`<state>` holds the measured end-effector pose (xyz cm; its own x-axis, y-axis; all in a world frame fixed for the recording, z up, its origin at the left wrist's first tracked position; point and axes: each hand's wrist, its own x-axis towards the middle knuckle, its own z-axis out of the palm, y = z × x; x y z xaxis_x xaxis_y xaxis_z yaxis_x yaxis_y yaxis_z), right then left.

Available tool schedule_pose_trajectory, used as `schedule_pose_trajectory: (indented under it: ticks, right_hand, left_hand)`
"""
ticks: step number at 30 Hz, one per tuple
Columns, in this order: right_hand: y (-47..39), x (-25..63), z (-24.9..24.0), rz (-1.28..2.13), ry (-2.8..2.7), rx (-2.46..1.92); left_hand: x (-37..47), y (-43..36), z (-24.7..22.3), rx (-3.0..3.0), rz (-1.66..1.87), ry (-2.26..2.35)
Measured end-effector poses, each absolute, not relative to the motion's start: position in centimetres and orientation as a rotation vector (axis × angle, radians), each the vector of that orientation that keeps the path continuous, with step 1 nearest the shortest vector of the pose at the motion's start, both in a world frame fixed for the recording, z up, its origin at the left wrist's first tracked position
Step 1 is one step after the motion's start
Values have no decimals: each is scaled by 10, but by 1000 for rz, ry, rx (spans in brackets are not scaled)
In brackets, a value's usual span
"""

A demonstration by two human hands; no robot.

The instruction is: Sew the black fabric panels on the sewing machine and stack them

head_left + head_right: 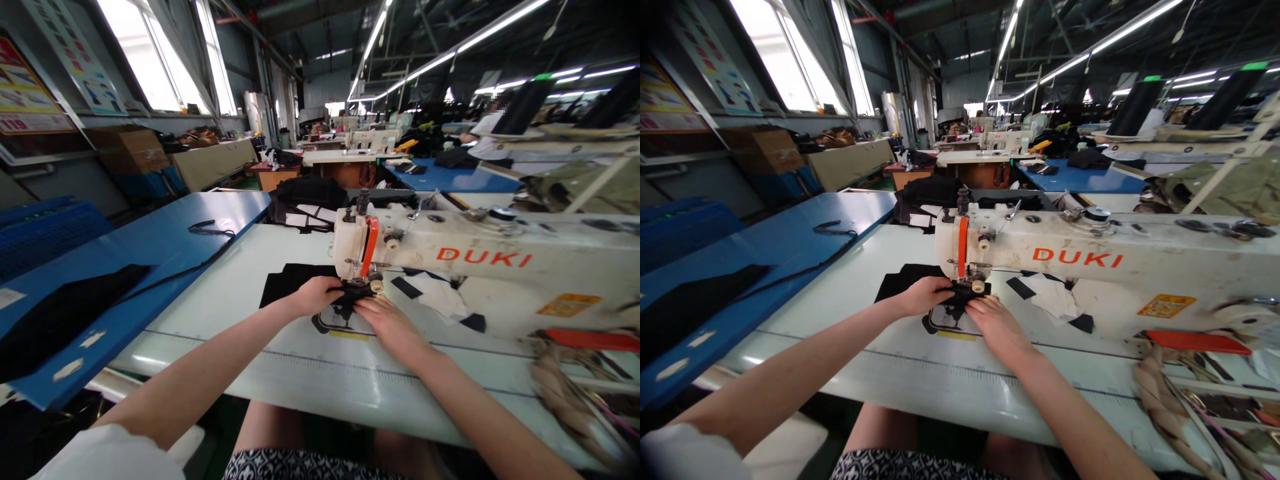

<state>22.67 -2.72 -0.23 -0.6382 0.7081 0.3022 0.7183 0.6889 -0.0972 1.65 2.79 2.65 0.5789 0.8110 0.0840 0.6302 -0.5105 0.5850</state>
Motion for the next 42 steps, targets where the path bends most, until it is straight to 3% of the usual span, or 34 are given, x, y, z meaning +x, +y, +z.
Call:
schedule_pose_trajectory:
  ticks: [16,24,31,42]
  right_hand:
    - [-35,231,0,-12,-2558,-1117]
    - [-45,239,10,-153,-2128,-1228]
    - [-39,212,7,-25,-2436,-1237]
    - [-39,211,2,-71,-2457,-1315]
  left_hand:
    - [13,3,13,2649,554,943]
    - [5,-5,-2,2946,494,856]
    - [6,-7,-3,3006,515,859]
    - [2,-10,0,2864,520,869]
